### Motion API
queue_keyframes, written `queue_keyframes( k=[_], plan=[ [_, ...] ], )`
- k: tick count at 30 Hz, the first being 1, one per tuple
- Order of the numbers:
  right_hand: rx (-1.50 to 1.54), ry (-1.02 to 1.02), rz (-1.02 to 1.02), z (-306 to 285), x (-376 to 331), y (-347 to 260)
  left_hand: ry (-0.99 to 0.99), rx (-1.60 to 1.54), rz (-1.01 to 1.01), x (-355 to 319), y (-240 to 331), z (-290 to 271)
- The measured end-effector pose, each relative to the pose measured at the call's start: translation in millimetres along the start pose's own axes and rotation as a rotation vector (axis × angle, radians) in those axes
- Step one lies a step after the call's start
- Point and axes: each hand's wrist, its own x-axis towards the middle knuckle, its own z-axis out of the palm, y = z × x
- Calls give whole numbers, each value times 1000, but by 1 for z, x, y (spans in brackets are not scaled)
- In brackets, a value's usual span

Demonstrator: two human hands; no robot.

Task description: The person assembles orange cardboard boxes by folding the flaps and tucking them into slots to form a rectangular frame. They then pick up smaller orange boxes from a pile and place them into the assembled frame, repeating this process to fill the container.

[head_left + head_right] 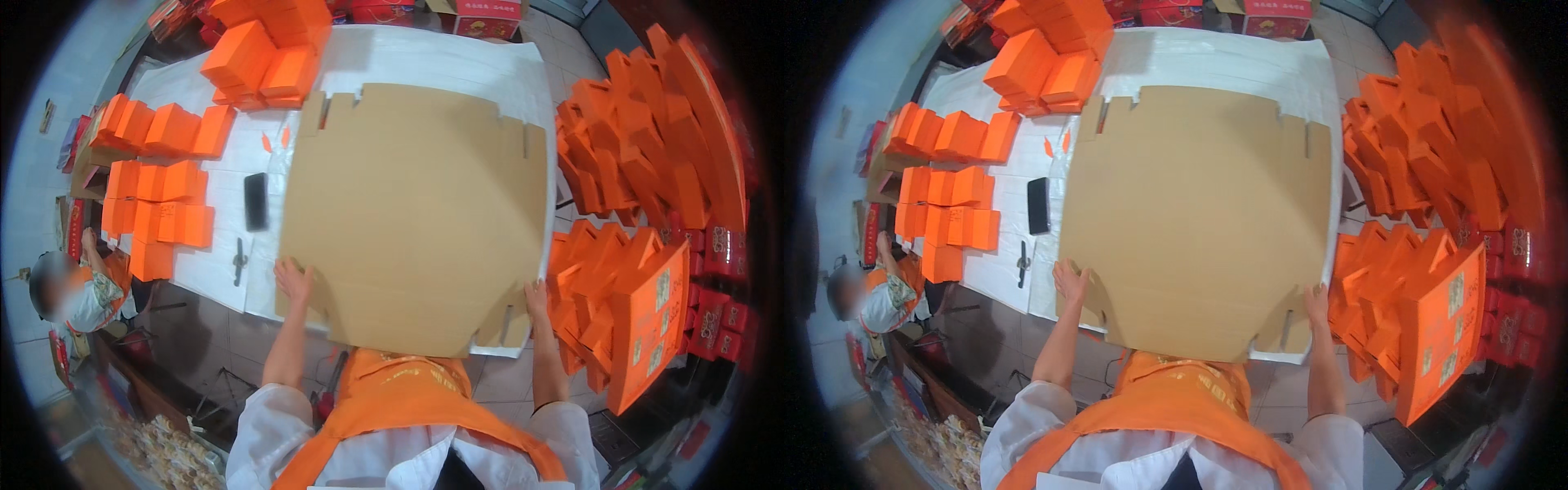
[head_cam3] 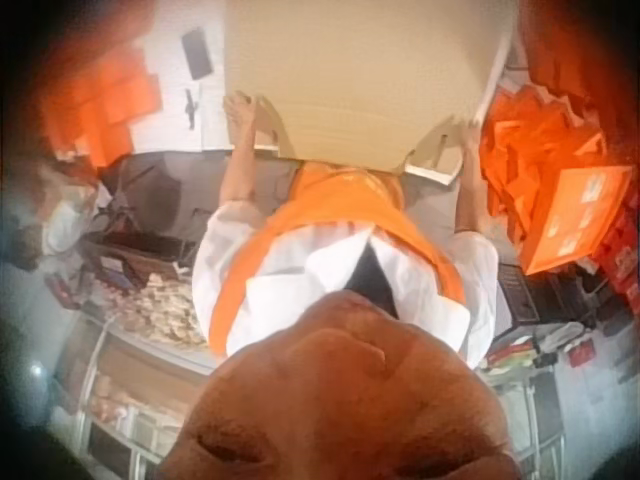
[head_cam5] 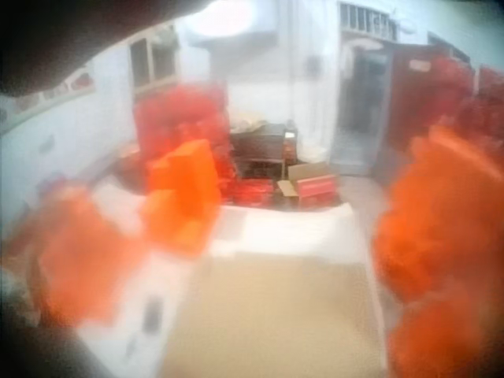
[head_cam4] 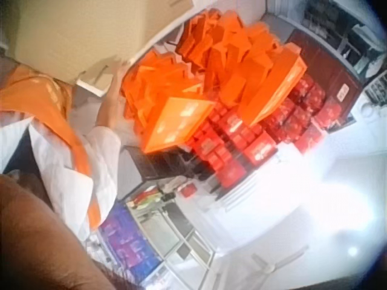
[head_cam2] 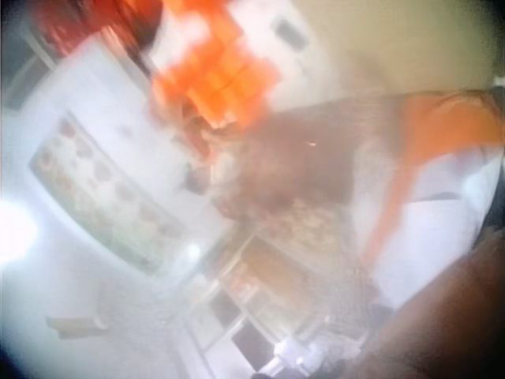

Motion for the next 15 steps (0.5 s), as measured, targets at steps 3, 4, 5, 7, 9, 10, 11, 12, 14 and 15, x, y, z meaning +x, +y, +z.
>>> queue_keyframes(
  k=[3,4,5,7,9,10,11,12,14,15],
  plan=[
    [-88,140,20,24,1,35,-80,-142,-126,41,-25,13],
    [-89,215,27,23,6,49,-186,-274,-149,51,-27,17],
    [76,131,121,20,8,47,-288,-398,-184,56,-35,20],
    [409,-43,294,11,10,24,-246,-449,-128,56,-53,26],
    [266,46,330,12,7,-4,-190,-464,-22,50,-56,22],
    [198,114,358,7,2,-1,-207,-552,-14,50,-47,16],
    [164,88,392,-2,7,10,-228,-639,-4,51,-37,10],
    [219,154,358,-2,1,8,-241,-716,0,52,-36,2],
    [320,308,303,-10,-11,0,-209,-699,11,52,-36,-2],
    [369,67,257,-18,-21,-28,-192,-683,13,47,-37,-2]
  ],
)
